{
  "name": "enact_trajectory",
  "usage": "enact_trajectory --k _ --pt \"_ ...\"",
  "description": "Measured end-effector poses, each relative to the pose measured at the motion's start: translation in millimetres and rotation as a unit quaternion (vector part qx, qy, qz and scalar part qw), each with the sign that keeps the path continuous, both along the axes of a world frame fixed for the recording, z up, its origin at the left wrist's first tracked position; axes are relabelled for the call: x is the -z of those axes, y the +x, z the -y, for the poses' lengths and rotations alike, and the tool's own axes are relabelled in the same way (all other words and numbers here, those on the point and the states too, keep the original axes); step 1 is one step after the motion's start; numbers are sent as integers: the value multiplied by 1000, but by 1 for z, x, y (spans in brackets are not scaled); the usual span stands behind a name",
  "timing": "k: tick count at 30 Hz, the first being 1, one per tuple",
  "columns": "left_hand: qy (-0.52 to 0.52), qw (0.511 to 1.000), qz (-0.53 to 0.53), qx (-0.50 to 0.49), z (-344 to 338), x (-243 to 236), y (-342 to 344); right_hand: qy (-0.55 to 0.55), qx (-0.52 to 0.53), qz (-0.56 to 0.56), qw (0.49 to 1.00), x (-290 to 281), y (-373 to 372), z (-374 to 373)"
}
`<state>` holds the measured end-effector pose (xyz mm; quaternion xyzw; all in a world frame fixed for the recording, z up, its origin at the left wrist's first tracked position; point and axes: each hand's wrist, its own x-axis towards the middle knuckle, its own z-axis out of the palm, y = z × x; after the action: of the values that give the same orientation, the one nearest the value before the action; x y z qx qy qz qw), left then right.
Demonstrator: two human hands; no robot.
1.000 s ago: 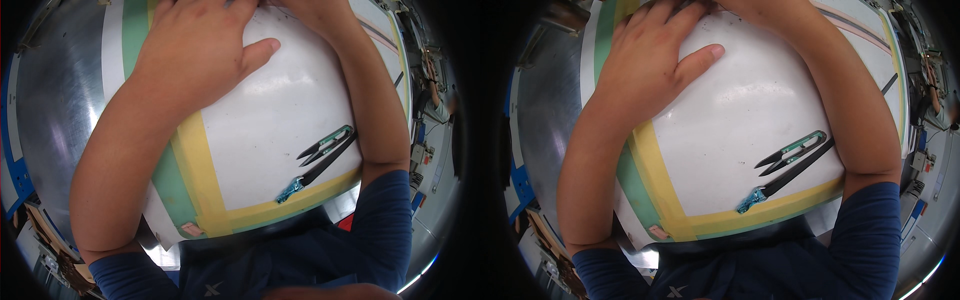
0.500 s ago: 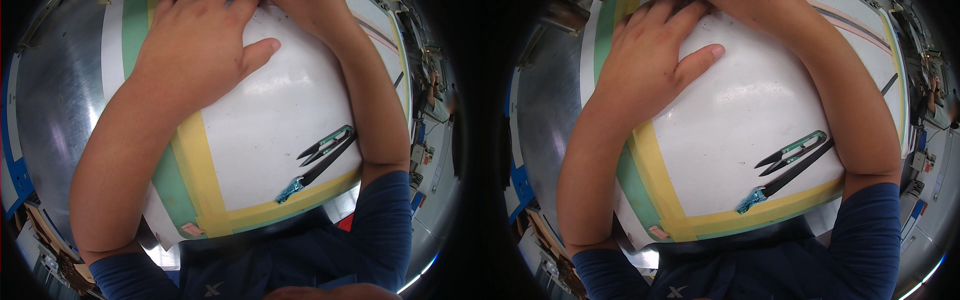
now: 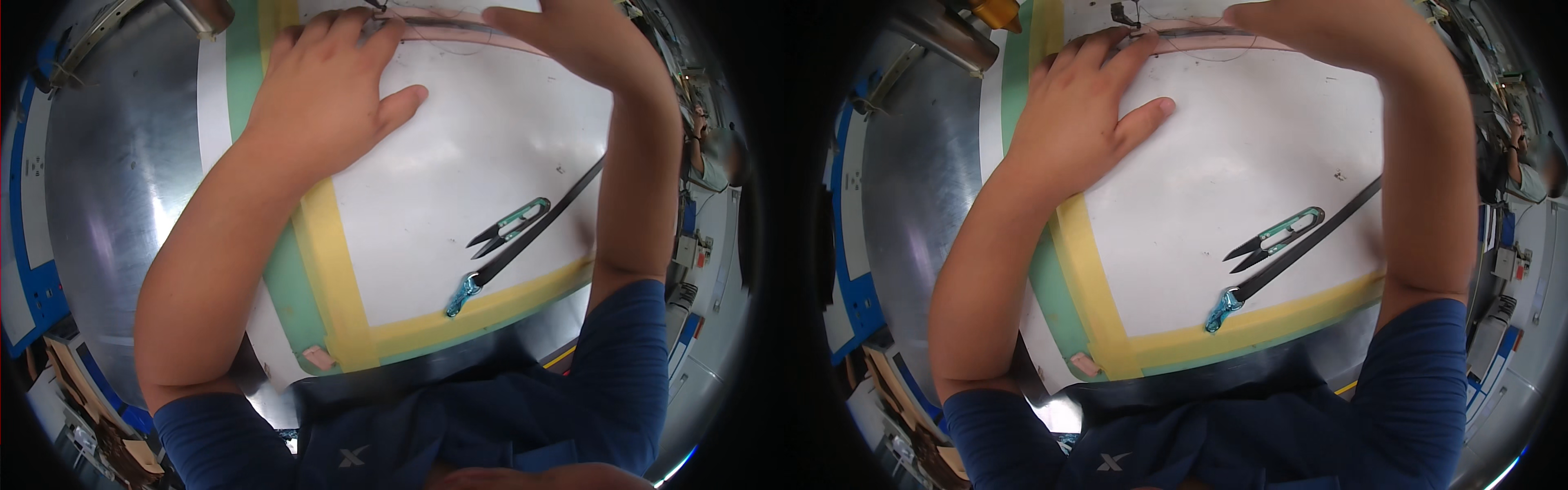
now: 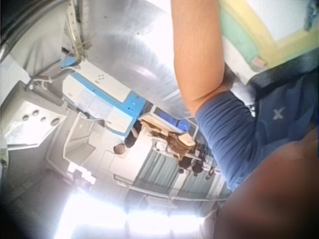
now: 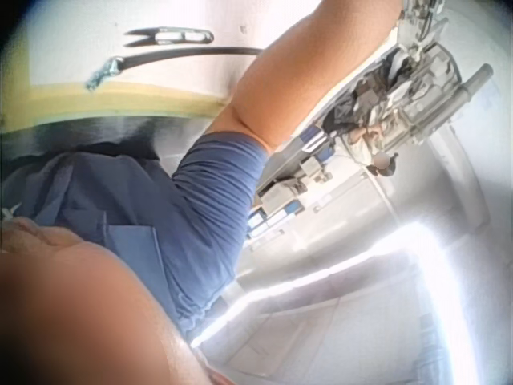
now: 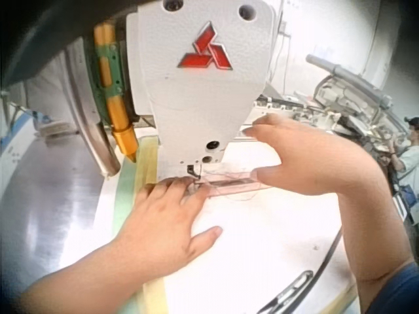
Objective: The recorder is sewing a zipper onto a strip of leather using an industrial sewing machine.
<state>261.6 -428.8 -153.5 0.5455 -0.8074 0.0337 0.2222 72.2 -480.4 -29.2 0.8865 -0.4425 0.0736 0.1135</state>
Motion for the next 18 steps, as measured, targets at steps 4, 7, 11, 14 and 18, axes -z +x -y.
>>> enact_trajectory --k 4,7,11,14,18 --pt "-2 1000 -18 -4 1 -1 2 89 -188 11 978 8 -63 14" --pt "20 999 -14 -44 -8 -2 9 380 -274 -23 883 16 -65 -36" --pt "8 999 -22 -25 -4 -5 4 402 -202 -45 892 29 -82 -64" --pt "10 1000 -18 -18 -3 -6 3 442 -199 -40 874 39 -86 -54" --pt "3 999 -26 -22 -6 -4 5 366 -198 152 896 48 -70 -29"
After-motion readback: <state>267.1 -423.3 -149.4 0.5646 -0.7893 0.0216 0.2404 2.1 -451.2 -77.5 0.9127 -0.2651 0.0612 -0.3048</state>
